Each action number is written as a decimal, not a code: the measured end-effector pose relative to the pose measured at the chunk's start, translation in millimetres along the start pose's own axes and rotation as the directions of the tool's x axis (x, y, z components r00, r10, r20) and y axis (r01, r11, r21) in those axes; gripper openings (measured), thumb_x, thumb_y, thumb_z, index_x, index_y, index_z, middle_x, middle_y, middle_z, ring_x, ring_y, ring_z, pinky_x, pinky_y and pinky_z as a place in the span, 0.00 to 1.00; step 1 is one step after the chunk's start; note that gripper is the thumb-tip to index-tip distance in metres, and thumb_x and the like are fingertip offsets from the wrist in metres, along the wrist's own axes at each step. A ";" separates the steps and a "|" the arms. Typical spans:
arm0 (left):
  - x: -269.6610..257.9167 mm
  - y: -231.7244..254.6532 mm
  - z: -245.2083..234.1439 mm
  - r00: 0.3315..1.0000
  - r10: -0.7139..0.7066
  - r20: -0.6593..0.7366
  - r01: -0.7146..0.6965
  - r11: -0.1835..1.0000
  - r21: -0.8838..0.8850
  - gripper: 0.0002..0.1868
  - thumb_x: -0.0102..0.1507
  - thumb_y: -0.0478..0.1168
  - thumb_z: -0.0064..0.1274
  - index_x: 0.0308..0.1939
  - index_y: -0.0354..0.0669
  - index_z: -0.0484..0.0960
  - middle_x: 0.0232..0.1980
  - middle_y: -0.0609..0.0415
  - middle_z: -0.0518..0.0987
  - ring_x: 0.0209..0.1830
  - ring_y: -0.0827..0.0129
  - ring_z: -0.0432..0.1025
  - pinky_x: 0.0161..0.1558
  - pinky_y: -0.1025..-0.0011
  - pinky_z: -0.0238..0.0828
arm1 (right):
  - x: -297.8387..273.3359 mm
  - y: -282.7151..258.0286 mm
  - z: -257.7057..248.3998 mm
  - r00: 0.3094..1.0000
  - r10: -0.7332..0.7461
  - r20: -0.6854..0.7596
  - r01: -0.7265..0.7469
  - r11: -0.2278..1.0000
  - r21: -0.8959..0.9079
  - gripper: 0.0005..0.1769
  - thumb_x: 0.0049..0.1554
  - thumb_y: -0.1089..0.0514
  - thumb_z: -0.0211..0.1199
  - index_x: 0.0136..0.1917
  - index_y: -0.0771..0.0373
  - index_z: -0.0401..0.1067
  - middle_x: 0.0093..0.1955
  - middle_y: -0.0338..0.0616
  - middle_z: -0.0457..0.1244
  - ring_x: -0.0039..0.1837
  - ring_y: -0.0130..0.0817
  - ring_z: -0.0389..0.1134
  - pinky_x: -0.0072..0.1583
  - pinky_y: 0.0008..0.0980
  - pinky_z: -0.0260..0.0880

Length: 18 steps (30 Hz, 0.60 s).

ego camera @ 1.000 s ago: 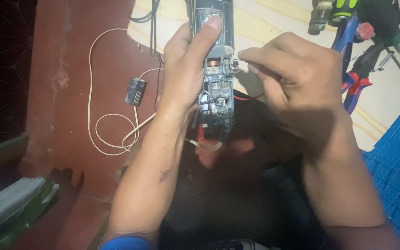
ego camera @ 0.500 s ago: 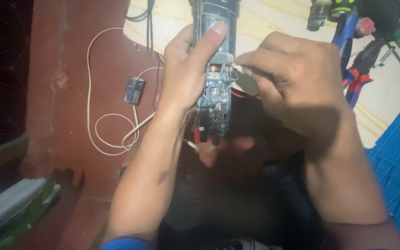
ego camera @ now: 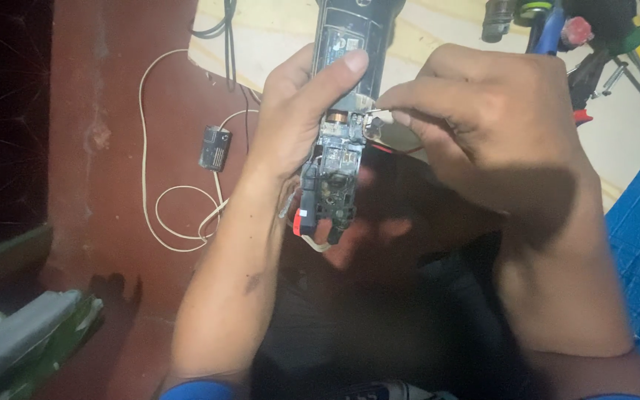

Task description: The person is repairing or inspecting the internal components of a power tool, likely an angle grinder or sander, using various tools.

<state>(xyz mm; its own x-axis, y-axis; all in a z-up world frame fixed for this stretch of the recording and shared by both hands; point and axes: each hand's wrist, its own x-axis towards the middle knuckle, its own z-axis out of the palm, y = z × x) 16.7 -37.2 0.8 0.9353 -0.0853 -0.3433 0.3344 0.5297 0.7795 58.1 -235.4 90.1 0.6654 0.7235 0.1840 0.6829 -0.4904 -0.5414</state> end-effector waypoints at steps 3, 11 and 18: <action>0.1 0.7 0.7 1.000 -0.026 -0.004 0.025 0.999 -0.030 0.18 0.68 0.43 0.59 0.54 0.31 0.80 0.40 0.52 0.82 0.33 0.75 0.77 0.34 0.76 0.76 | 0.4 -4.5 3.1 0.999 -0.012 -0.046 0.008 0.995 -0.104 0.09 0.54 0.66 0.68 0.49 0.60 0.81 0.42 0.42 0.66 0.42 0.39 0.70 0.43 0.35 0.67; -2.8 9.0 11.7 0.988 -0.079 -0.132 0.085 0.996 0.040 0.18 0.62 0.43 0.60 0.51 0.34 0.79 0.34 0.51 0.82 0.25 0.73 0.77 0.24 0.73 0.76 | 5.7 -12.7 5.9 0.995 -0.038 -0.089 0.014 0.968 -0.250 0.11 0.49 0.66 0.69 0.47 0.57 0.82 0.37 0.41 0.65 0.40 0.41 0.69 0.42 0.37 0.67; -3.3 -0.8 2.4 0.999 -0.021 -0.026 0.026 0.976 0.216 0.20 0.65 0.42 0.62 0.55 0.31 0.80 0.39 0.52 0.82 0.31 0.75 0.77 0.30 0.74 0.77 | 5.2 0.9 3.1 0.996 0.013 0.094 -0.004 0.995 -0.095 0.09 0.43 0.67 0.69 0.40 0.60 0.80 0.36 0.41 0.66 0.38 0.44 0.70 0.38 0.39 0.66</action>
<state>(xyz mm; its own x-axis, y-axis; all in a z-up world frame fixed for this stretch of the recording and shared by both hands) 13.6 -39.4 2.6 0.9248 -0.0747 -0.3730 0.3757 0.3330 0.8649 61.2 -230.6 88.1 0.6427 0.7596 0.0995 0.7062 -0.5371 -0.4614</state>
